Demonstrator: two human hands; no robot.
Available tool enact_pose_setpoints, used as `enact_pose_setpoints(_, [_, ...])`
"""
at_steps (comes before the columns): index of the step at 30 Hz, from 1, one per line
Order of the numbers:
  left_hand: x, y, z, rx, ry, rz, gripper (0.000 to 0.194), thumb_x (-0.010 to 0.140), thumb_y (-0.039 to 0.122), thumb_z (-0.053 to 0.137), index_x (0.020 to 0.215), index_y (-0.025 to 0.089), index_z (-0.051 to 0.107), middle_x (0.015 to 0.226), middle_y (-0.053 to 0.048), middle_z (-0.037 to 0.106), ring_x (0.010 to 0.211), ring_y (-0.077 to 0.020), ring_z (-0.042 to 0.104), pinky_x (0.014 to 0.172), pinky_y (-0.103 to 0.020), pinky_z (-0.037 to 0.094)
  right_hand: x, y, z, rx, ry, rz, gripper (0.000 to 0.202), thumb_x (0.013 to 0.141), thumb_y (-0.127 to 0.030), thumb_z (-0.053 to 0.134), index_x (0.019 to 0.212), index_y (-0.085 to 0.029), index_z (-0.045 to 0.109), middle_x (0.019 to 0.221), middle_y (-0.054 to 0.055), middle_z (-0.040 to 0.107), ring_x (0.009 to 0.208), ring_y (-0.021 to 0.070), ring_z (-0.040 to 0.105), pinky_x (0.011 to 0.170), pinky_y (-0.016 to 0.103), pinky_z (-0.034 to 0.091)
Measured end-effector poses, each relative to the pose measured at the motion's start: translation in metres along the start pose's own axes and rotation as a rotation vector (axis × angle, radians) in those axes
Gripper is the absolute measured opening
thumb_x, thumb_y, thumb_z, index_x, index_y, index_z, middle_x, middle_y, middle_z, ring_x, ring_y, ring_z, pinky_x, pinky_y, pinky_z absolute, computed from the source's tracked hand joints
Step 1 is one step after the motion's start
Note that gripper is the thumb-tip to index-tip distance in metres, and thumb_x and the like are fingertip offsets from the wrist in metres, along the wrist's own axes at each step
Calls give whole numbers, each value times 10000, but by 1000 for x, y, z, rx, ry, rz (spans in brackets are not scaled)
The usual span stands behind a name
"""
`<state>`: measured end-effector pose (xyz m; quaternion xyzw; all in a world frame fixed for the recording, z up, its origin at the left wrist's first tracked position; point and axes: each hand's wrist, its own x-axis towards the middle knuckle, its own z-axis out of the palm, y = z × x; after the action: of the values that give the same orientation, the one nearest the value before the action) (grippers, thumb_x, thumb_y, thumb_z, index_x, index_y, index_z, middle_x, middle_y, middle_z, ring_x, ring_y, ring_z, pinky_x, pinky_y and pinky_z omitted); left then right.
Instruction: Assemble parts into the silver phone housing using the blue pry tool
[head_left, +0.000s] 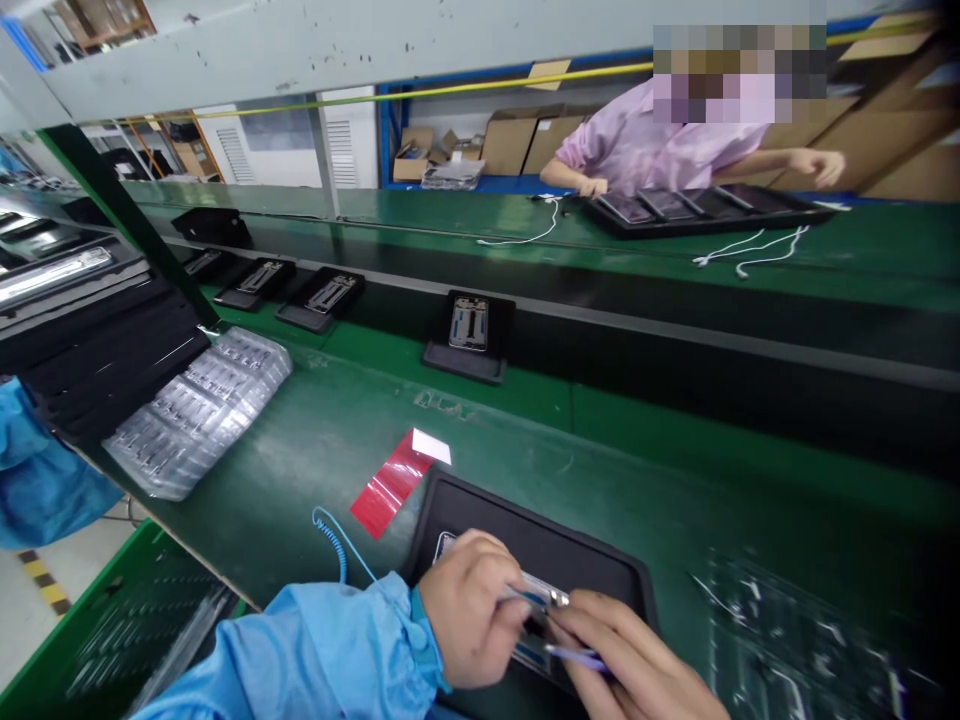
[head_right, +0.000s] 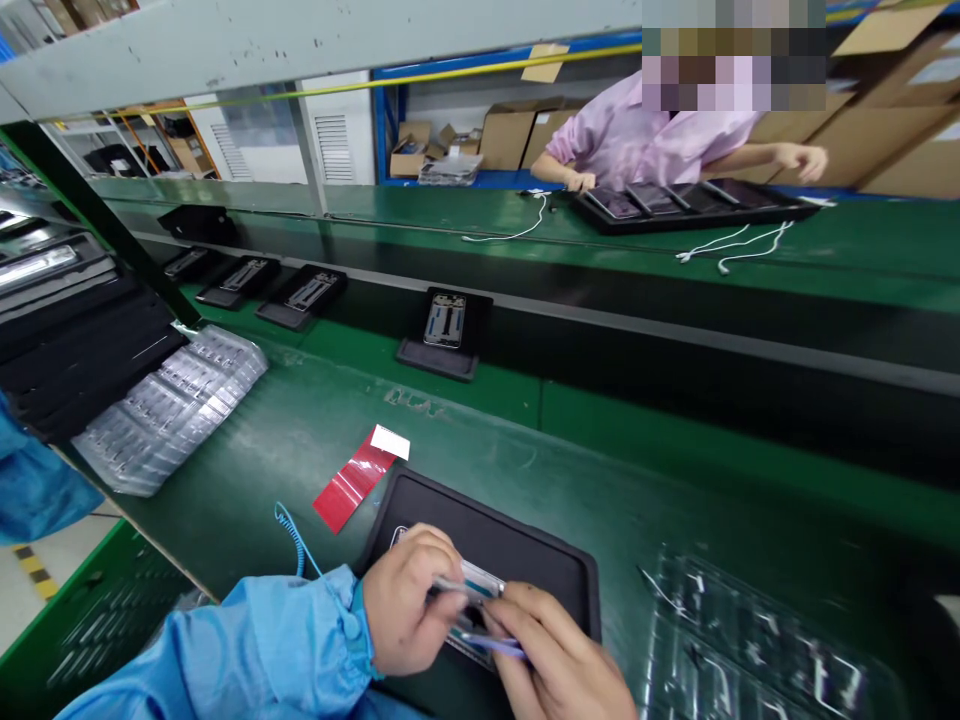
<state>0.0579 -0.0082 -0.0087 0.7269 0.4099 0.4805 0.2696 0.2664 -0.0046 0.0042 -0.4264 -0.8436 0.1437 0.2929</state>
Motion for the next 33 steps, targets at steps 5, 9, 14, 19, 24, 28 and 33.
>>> enact_pose_setpoints(5, [1, -12, -6, 211, -46, -42, 253, 822, 115, 528, 1066, 177, 510, 986, -103, 603, 1006, -274, 559, 884, -467, 518, 4, 17, 4, -278, -64, -160, 189, 882, -273, 557, 980, -251, 718, 1005, 50, 751, 819, 192, 733, 712, 274, 592])
enact_pose_setpoints(9, [0, -14, -7, 262, -141, -77, 312, 777, 95, 550, 1075, 180, 515, 1005, -101, 603, 1034, -284, 551, 888, -469, 518, 11, 19, 14, -356, -108, -241, 237, 896, -206, 489, 997, -216, 703, 1037, 69, 748, 858, 193, 728, 752, 295, 583])
enact_pose_setpoints(14, [1, -15, -6, 256, -175, -136, 348, 760, 89, 563, 1092, 175, 508, 1006, -102, 602, 1018, -278, 550, 878, -458, 524, 14, 20, 21, -417, -135, -260, 250, 907, -162, 442, 1015, -156, 668, 1009, 107, 730, 792, 199, 716, 712, 323, 574])
enact_pose_setpoints(19, [2, -15, -6, 253, -186, -148, 364, 759, 92, 566, 1108, 177, 507, 1008, -100, 596, 1015, -275, 546, 876, -456, 523, 15, 21, 24, -395, -164, -226, 224, 935, -173, 423, 998, -171, 638, 979, 88, 709, 732, 171, 698, 665, 296, 555])
enact_pose_setpoints(24, [1, -16, -6, 261, -198, -155, 380, 750, 95, 573, 1116, 174, 508, 1019, -97, 592, 1024, -273, 540, 885, -449, 517, 17, 20, 28, -369, -162, -163, 223, 967, -210, 405, 984, -190, 627, 967, 61, 694, 693, 146, 676, 637, 277, 539])
enact_pose_setpoints(28, [2, -14, -7, 283, -231, -163, 386, 746, 103, 581, 1119, 174, 514, 1031, -95, 596, 1034, -273, 536, 898, -442, 510, 14, 18, 31, -388, -151, -142, 233, 959, -198, 402, 982, -186, 634, 991, 64, 693, 709, 148, 675, 641, 281, 539])
enact_pose_setpoints(33, [4, -10, -8, 308, -240, -169, 319, 799, 148, 561, 1114, 172, 521, 1045, -98, 601, 1045, -273, 535, 911, -447, 503, 1, 14, 33, -483, -117, -164, 268, 937, -161, 411, 1054, -191, 650, 1063, 77, 698, 792, 180, 690, 712, 320, 545])
